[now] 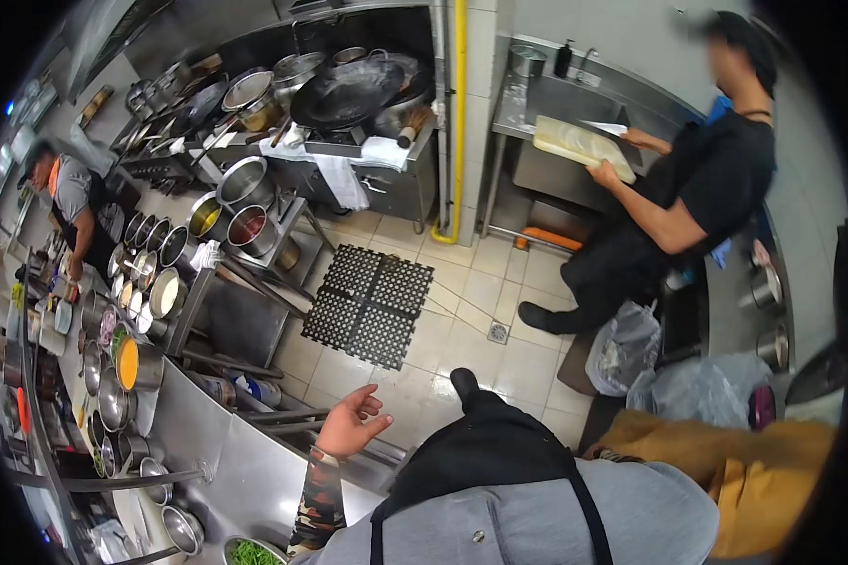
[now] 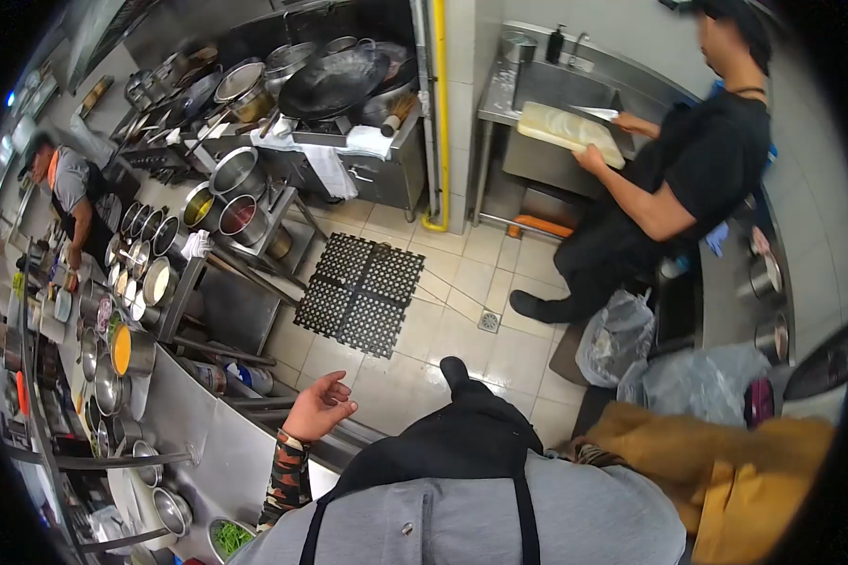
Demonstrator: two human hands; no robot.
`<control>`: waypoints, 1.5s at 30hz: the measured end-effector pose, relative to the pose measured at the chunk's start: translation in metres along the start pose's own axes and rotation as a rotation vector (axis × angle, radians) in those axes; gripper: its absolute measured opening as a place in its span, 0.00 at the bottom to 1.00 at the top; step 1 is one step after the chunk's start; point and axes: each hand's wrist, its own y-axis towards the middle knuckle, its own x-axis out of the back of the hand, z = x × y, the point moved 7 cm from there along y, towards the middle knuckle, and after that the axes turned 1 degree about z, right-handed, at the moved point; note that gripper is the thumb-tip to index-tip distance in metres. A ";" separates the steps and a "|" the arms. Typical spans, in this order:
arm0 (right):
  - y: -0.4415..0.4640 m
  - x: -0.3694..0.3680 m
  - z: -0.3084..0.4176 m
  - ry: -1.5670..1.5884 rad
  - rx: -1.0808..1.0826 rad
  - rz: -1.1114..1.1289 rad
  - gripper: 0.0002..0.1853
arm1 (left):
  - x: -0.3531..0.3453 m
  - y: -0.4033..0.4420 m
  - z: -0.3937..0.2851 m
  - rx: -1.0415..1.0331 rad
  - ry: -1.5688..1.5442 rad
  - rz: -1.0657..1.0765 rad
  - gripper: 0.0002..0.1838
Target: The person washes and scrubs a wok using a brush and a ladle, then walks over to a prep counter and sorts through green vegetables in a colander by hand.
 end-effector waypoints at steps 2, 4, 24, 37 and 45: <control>0.012 0.031 0.031 -0.016 -0.006 -0.004 0.12 | 0.009 0.017 -0.002 0.054 0.062 -0.055 0.35; 0.026 0.078 0.083 -0.090 0.016 0.050 0.12 | 0.022 0.036 -0.011 0.148 0.082 -0.131 0.35; -0.025 0.143 0.891 -0.812 0.918 -0.368 0.20 | 0.163 0.112 0.082 0.360 -0.649 -0.399 0.28; -0.121 0.179 1.295 0.423 0.969 -0.345 0.17 | 0.309 0.049 0.099 0.499 -0.353 -0.978 0.28; -0.091 0.210 1.403 1.073 0.816 0.058 0.17 | 0.308 0.091 0.083 0.561 -0.630 -1.066 0.27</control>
